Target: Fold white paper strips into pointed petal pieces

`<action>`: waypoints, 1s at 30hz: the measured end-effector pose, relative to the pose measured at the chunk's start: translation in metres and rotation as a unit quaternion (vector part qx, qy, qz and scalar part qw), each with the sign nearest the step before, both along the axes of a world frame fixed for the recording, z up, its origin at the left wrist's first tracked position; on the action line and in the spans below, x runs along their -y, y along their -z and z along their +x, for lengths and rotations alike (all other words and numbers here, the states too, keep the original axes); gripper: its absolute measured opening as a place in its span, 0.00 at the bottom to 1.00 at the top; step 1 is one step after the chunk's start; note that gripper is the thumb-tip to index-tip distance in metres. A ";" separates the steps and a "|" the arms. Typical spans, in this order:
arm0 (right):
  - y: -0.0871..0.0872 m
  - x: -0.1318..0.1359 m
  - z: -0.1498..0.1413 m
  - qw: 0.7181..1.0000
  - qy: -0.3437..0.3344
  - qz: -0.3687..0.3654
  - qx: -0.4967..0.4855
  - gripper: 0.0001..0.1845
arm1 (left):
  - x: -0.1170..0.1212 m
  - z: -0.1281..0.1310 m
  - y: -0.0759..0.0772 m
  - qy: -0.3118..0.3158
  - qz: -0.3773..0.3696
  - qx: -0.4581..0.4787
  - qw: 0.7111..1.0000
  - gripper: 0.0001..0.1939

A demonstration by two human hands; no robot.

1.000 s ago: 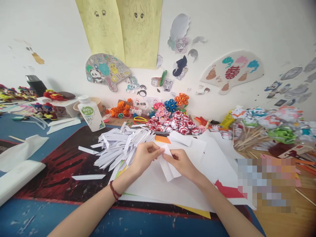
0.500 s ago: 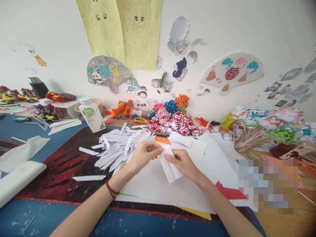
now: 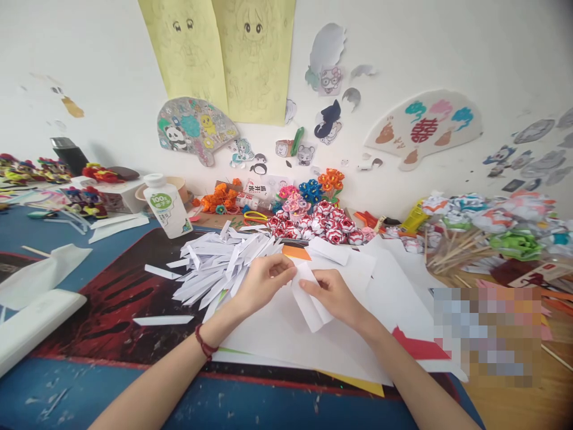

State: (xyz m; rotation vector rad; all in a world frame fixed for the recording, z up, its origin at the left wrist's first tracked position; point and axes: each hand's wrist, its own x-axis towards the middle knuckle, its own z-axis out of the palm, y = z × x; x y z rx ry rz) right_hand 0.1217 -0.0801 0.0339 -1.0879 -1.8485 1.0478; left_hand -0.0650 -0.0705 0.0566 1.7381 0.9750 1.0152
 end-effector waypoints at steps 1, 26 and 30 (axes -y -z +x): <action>0.000 0.000 0.000 1.000 0.001 0.000 0.000 0.17 | 0.000 0.000 0.001 -0.002 0.011 0.000 1.000 0.10; 0.001 0.004 -0.002 0.999 0.031 0.012 -0.023 0.20 | 0.004 0.011 0.015 0.025 -0.004 0.026 0.999 0.14; -0.002 0.005 -0.002 0.998 0.051 0.015 -0.022 0.20 | 0.005 0.012 0.015 0.030 -0.029 0.043 0.998 0.14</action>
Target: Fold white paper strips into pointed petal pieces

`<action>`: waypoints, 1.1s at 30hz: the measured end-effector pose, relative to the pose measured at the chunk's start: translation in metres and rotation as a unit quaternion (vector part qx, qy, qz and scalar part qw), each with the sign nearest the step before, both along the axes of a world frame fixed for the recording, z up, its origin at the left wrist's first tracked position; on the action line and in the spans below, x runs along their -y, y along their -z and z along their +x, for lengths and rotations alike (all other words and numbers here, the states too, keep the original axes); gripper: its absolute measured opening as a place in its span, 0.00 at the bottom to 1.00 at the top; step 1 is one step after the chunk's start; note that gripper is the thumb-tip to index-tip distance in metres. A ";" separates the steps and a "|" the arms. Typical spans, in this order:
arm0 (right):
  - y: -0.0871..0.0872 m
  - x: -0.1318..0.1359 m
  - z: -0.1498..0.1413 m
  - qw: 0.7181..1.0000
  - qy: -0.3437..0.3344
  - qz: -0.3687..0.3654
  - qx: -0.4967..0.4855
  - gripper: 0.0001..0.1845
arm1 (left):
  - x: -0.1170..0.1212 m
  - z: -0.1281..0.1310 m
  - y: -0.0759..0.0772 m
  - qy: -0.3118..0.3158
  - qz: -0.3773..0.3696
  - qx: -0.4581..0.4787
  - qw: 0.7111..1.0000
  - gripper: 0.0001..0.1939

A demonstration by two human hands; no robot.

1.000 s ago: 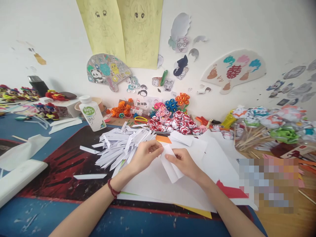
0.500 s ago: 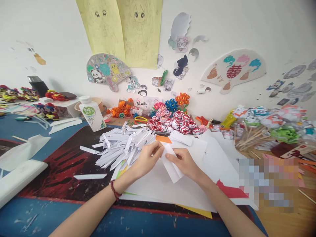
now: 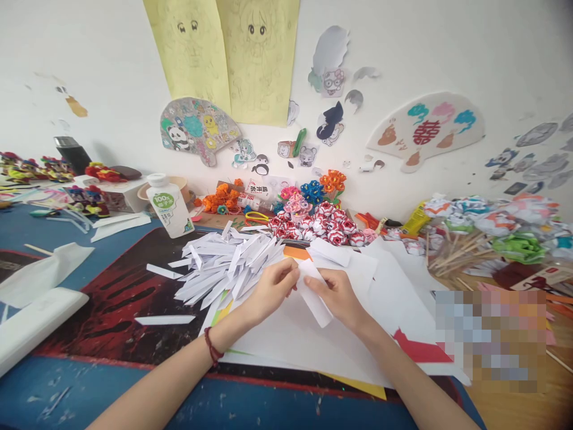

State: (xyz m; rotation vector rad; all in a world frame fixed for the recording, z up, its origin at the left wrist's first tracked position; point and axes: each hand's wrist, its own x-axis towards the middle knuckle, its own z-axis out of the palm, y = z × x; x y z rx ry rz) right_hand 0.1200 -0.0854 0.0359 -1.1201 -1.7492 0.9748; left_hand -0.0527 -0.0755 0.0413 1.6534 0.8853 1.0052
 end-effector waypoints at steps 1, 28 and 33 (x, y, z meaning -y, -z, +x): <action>-0.001 0.000 0.000 1.000 0.009 0.003 0.001 0.19 | 0.001 0.000 0.000 0.002 -0.005 0.001 1.000 0.14; -0.012 -0.007 0.007 0.988 -0.046 -0.107 -0.097 0.16 | -0.005 -0.006 -0.001 -0.095 0.013 0.058 0.994 0.11; -0.010 -0.012 0.013 0.969 0.006 -0.177 -0.170 0.17 | -0.002 -0.004 -0.007 -0.106 -0.030 0.143 0.984 0.10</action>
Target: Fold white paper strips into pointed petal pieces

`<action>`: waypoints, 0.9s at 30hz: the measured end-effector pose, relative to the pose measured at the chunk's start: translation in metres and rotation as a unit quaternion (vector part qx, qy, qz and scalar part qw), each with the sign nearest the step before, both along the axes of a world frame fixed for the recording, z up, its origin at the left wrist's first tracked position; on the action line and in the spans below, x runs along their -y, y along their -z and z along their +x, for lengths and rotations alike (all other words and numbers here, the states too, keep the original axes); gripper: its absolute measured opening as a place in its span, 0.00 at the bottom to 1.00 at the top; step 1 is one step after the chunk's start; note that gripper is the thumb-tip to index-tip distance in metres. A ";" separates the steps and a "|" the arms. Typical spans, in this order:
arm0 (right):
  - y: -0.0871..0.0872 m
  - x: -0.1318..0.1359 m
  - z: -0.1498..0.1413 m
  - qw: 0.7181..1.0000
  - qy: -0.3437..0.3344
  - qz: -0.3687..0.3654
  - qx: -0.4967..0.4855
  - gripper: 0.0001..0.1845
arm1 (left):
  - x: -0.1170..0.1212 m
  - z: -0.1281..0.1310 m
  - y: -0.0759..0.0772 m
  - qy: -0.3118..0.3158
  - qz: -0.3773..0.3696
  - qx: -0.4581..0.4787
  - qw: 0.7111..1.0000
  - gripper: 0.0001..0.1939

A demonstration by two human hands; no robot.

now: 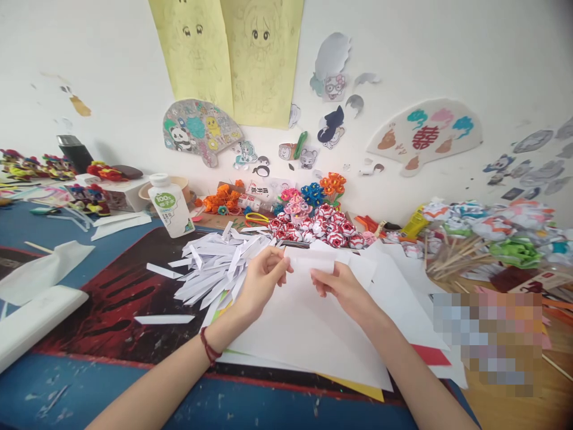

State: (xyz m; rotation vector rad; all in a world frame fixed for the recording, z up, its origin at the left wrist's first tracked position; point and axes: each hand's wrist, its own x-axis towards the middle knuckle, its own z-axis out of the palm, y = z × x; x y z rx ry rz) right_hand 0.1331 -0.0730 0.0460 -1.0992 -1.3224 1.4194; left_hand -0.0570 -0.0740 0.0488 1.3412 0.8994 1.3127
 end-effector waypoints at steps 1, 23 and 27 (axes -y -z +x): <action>0.001 -0.001 0.001 1.000 -0.003 -0.007 -0.009 0.17 | 0.001 0.001 0.000 0.005 -0.005 0.009 1.000 0.10; 0.010 -0.001 -0.007 0.998 -0.018 0.045 0.027 0.15 | 0.008 0.010 0.005 0.104 -0.041 -0.196 0.974 0.10; 0.009 -0.004 0.000 0.998 0.007 0.036 0.045 0.17 | 0.005 0.004 0.009 0.029 0.092 -0.324 0.941 0.08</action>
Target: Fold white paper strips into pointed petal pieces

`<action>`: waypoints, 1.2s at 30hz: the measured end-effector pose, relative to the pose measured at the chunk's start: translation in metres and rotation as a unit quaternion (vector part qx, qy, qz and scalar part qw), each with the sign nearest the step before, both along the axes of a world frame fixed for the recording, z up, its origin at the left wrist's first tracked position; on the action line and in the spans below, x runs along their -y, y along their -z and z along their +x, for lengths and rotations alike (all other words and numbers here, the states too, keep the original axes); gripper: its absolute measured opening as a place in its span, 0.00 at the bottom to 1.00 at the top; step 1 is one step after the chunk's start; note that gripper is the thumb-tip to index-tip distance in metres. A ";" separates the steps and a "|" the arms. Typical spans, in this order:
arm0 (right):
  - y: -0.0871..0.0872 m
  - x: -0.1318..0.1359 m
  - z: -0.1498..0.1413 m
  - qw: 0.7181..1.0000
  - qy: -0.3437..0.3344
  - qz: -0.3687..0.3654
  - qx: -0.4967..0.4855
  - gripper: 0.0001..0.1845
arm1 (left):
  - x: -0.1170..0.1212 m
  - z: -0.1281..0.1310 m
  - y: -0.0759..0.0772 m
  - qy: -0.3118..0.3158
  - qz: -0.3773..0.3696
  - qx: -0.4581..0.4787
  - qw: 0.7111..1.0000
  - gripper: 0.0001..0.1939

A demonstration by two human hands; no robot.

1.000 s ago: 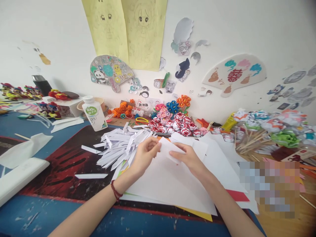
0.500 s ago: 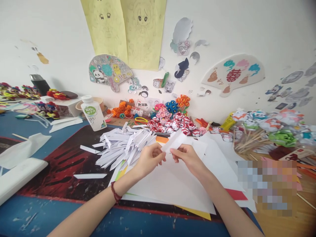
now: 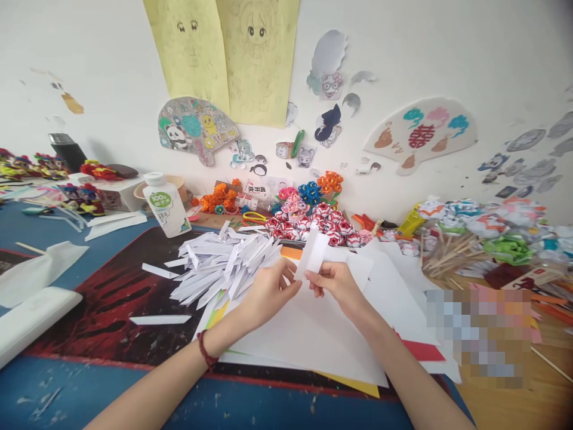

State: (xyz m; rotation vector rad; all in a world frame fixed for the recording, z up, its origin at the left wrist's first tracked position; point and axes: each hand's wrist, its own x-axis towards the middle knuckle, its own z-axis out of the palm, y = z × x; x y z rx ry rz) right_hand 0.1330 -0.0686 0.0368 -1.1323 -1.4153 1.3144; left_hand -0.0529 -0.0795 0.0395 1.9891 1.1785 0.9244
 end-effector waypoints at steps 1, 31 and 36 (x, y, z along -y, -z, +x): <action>-0.001 -0.001 0.002 1.000 0.007 -0.002 0.003 0.17 | -0.001 -0.002 0.000 -0.009 0.067 -0.047 0.997 0.14; -0.007 0.004 0.001 0.995 -0.068 0.040 0.067 0.15 | -0.016 -0.017 0.003 0.064 0.278 -0.106 0.952 0.08; -0.006 0.004 0.001 0.996 -0.074 0.035 0.039 0.15 | -0.013 -0.016 0.000 0.066 0.185 -0.038 0.980 0.08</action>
